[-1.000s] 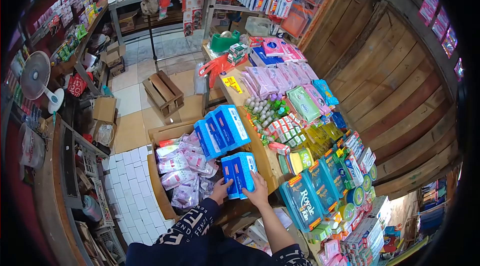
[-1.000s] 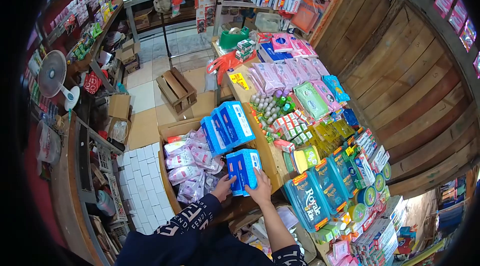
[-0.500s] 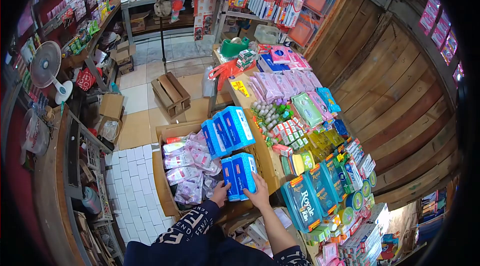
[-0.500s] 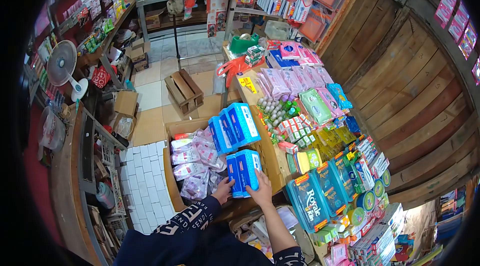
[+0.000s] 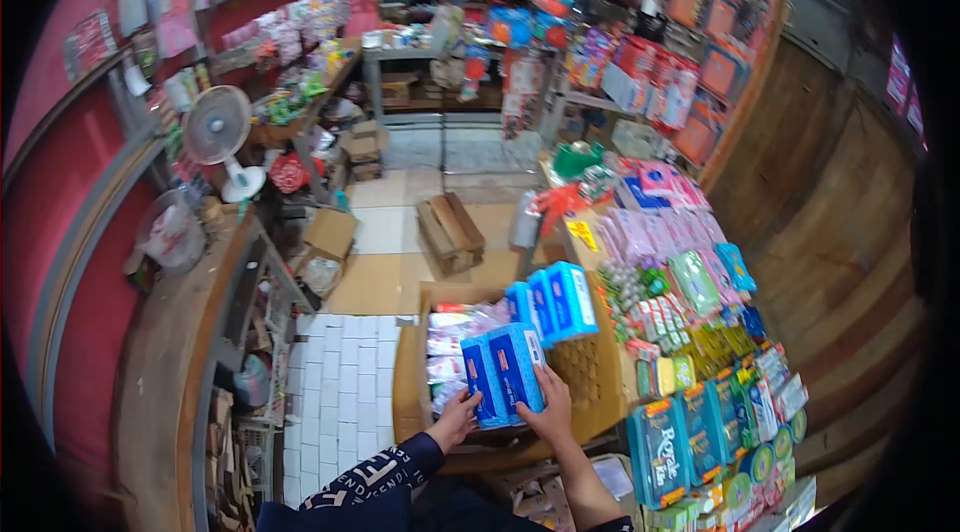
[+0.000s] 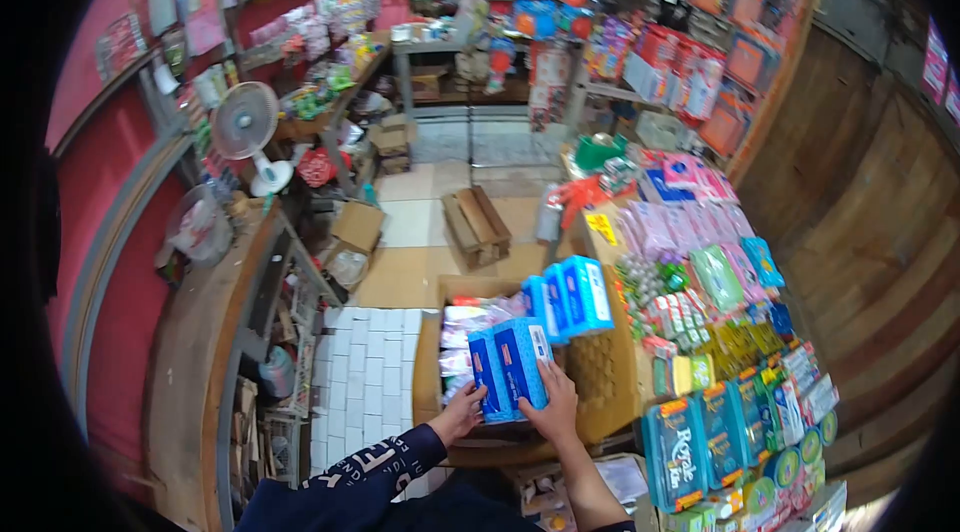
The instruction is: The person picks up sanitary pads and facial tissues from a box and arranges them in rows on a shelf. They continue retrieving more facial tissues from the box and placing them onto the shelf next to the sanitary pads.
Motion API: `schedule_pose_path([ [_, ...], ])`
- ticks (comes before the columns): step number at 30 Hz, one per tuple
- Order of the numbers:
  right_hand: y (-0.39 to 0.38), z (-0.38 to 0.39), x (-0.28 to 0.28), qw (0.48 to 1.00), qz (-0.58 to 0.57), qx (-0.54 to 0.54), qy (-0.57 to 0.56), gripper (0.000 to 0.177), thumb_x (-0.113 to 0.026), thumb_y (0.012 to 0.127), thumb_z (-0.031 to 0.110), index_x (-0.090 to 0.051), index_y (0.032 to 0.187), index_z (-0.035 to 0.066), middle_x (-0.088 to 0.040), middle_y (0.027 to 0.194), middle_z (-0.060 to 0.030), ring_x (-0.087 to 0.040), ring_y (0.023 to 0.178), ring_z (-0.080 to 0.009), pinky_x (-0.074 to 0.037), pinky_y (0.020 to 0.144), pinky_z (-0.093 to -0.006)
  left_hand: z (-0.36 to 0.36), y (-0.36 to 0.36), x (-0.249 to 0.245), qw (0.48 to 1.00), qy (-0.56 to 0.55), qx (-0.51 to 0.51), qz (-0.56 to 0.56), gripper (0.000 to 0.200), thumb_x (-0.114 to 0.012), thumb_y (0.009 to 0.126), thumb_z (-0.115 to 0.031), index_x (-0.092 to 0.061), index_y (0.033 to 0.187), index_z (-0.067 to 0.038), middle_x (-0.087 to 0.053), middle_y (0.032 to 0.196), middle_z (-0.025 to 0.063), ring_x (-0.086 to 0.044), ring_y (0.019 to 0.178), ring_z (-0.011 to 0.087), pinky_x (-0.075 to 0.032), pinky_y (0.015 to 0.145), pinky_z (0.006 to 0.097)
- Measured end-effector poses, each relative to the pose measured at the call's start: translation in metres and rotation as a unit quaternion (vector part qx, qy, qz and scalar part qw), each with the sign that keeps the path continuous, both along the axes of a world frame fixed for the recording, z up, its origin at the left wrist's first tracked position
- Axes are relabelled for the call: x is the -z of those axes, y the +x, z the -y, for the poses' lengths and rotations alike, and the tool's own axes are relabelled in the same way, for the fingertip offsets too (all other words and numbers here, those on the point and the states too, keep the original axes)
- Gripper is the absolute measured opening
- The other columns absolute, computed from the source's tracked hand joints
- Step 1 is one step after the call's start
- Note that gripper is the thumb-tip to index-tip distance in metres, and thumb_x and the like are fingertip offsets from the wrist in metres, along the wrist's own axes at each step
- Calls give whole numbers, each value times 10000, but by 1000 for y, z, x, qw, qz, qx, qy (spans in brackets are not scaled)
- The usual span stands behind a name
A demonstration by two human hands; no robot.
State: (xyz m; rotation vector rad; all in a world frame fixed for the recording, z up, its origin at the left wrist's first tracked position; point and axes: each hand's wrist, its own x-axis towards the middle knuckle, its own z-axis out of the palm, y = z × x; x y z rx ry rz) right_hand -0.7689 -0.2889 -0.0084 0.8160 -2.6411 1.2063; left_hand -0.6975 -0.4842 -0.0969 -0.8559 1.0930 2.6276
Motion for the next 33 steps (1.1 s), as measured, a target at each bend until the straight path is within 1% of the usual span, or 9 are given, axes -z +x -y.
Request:
schedule_pose_path([
  [2,11,32,-11,999,-11,-37,1,825,-777,657,334,-489,1410,156,-477,1378,-195,-479,1218,-378,-379,1031,-477,24,27,-19,998,12,-51,-22,378,-624,953,-239,-509,1310,-192,-624,1044,-26,-607,874,122,-511,805,367],
  [6,49,112,-31,989,-14,-149,-6,838,-807,642,275,-492,1403,120,-476,1380,-188,-473,1235,-359,-367,1056,-453,89,94,-13,985,-25,-143,-95,372,-619,956,-231,-520,1310,-173,-615,1155,-14,-588,1037,143,-490,862,392],
  [7,63,135,-32,984,-17,-177,-10,841,-807,647,273,-486,1408,118,-478,1376,-185,-473,1232,-363,-367,1054,-455,106,118,-19,984,-5,-164,-76,390,-621,955,-238,-511,1322,-164,-599,1197,-13,-575,1076,157,-475,883,428],
  [14,213,300,-44,925,-45,-376,-30,797,-788,655,279,-514,1388,127,-468,1396,-175,-483,1195,-365,-384,1020,-465,205,324,-48,930,-38,-365,-29,491,-653,933,-296,-453,1367,-179,-574,1141,-14,-576,1055,165,-464,893,422],
  [19,359,407,-42,842,-36,-537,-37,811,-795,646,237,-502,1388,88,-471,1379,-214,-486,1199,-378,-395,1020,-454,247,499,-40,858,-49,-511,-15,478,-694,904,-300,-482,1324,-215,-566,1145,-39,-552,1087,163,-450,888,461],
  [22,450,454,-34,780,16,-623,-45,818,-799,657,194,-481,1400,68,-463,1398,-199,-442,1283,-350,-348,1079,-430,254,587,-30,798,-79,-597,13,458,-682,912,-306,-491,1318,-215,-567,1153,-45,-548,1095,161,-440,896,480],
  [25,523,496,-29,710,44,-702,-40,796,-792,673,148,-479,1399,57,-460,1401,-195,-449,1293,-338,-367,1078,-416,246,657,-58,743,-80,-663,50,423,-658,927,-303,-508,1306,-193,-567,1184,-22,-571,1057,158,-489,847,420],
  [27,562,513,-32,673,48,-738,-30,779,-785,688,131,-475,1398,47,-455,1407,-197,-451,1303,-328,-381,1074,-407,245,689,-61,706,-81,-701,62,417,-659,926,-277,-511,1301,-175,-581,1179,-2,-598,1001,151,-520,792,361],
  [33,632,587,-33,590,65,-805,11,777,-784,707,136,-462,1408,46,-441,1426,-201,-429,1329,-325,-364,1091,-398,292,730,-18,588,-88,-804,0,362,-645,936,-236,-535,1263,-127,-640,1061,7,-650,917,152,-549,773,355],
])
